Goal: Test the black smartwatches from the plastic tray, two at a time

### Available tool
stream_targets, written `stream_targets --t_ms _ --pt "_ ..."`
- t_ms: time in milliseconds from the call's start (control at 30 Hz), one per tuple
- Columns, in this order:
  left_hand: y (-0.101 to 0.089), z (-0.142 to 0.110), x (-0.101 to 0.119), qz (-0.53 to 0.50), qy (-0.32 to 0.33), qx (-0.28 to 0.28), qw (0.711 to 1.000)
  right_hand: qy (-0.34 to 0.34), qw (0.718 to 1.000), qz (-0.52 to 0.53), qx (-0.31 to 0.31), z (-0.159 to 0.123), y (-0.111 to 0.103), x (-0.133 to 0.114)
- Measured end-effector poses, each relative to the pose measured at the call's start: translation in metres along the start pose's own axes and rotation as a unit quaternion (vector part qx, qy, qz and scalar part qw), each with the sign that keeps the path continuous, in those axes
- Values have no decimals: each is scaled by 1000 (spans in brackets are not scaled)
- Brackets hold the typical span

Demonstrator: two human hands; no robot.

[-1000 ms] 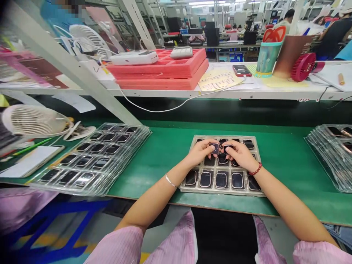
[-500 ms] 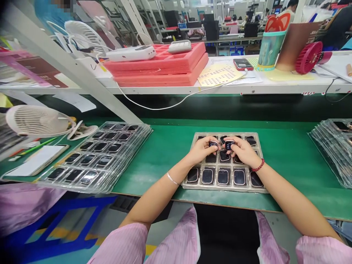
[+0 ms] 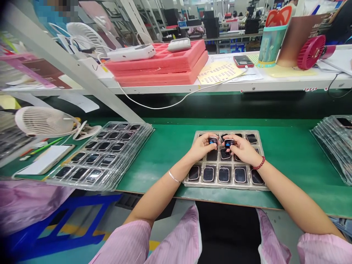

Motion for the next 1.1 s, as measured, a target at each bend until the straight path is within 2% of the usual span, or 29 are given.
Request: stream_targets --t_ms 133,333,500,667,733,900,1100 --pt "2 -1 1 -1 5 -18 1000 -4 1000 6 3 0 0 0" --pt "0 -1 -2 -1 -30 -21 999 34 997 61 19 0 -3 0" --pt "3 -2 1 -8 -7 -37 999 6 999 32 20 -1 -1 -3" --pt "3 -2 0 12 -20 -44 999 38 998 57 6 -1 -2 -2" --pt "3 -2 0 8 -12 -41 999 30 997 69 15 -1 -3 -3" --pt "5 -2 -1 -4 17 -45 999 -8 1000 18 24 -1 -1 -5" --pt "5 -4 2 19 12 -49 999 -7 1000 5 20 -3 -1 -6"
Point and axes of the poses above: each hand's wrist, its own z-axis towards the middle knuckle, its own y-axis out of the palm, x = y × z, the point moved 4 cm from there along z, towards the middle knuckle, and after that the axes turned 2 degrees about z, right-handed, at the moved point
